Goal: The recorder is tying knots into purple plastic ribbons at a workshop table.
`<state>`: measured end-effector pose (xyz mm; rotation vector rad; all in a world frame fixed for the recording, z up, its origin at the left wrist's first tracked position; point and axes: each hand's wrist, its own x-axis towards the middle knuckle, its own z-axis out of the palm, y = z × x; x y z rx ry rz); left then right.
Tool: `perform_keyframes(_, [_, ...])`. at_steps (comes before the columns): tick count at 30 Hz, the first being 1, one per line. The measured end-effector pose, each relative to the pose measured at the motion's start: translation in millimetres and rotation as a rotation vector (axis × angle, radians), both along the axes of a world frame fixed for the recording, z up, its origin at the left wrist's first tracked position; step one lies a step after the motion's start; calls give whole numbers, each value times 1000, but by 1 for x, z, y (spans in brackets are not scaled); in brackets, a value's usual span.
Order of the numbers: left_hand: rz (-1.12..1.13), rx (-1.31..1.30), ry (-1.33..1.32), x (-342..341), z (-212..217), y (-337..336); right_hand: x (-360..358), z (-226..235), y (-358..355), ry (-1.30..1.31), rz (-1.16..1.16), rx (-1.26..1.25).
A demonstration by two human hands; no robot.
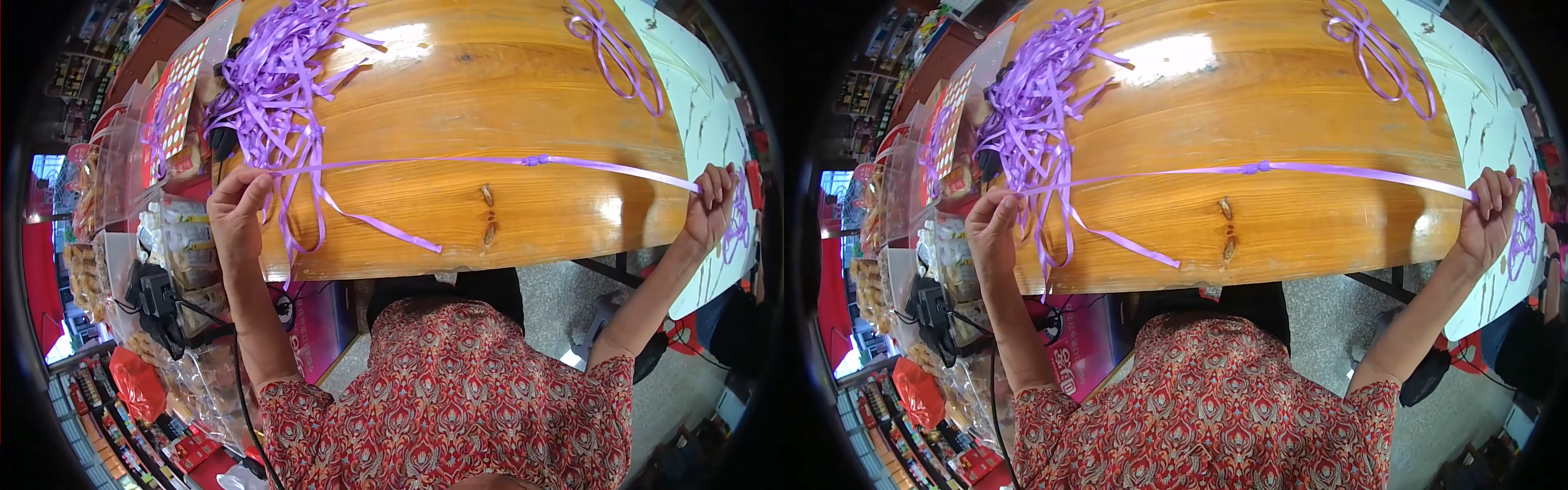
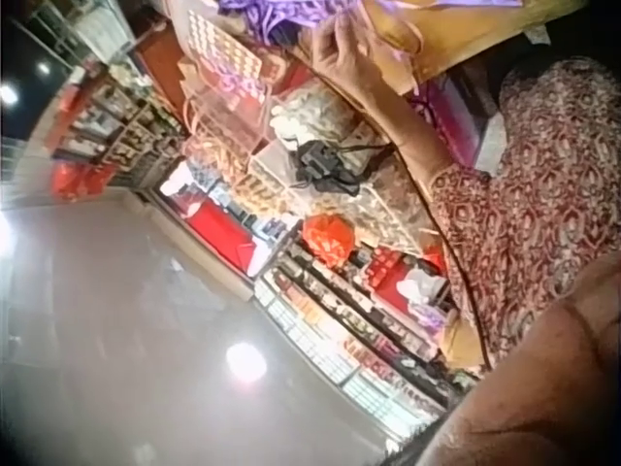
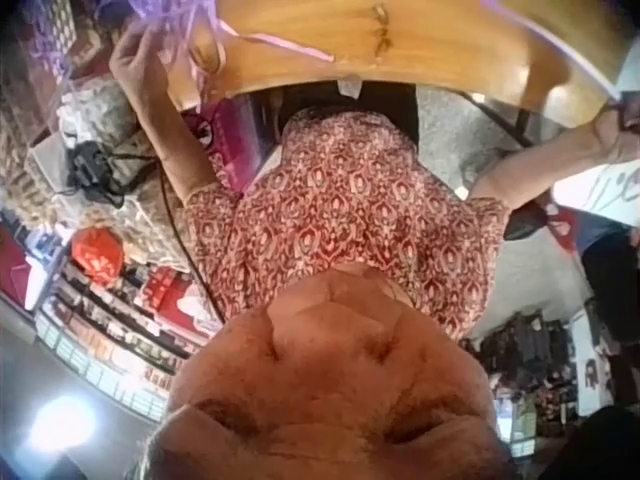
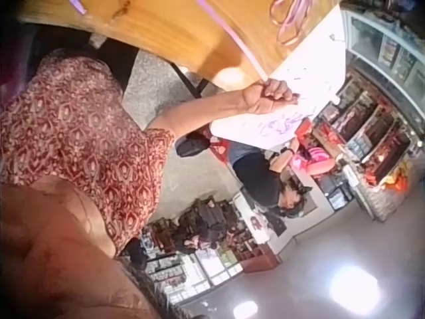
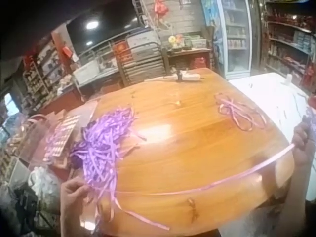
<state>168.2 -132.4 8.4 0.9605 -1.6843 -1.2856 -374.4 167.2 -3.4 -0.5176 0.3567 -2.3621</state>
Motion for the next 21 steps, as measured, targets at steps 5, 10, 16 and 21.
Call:
perform_keyframes(5, [9, 204, 538, 5, -12, -2, 17, -14, -22, -63, 25, 63])
perform_keyframes(10, [232, 619, 1229, -30, 0, -10, 49, -27, -46, -54, -2, 201])
perform_keyframes(16, [-97, 496, 943, -67, -21, 3, 95, -42, -70, 404, -293, 611])
perform_keyframes(21, [42, 511, 322, -125, -25, 46, 150, -23, -92, 720, -349, 830])
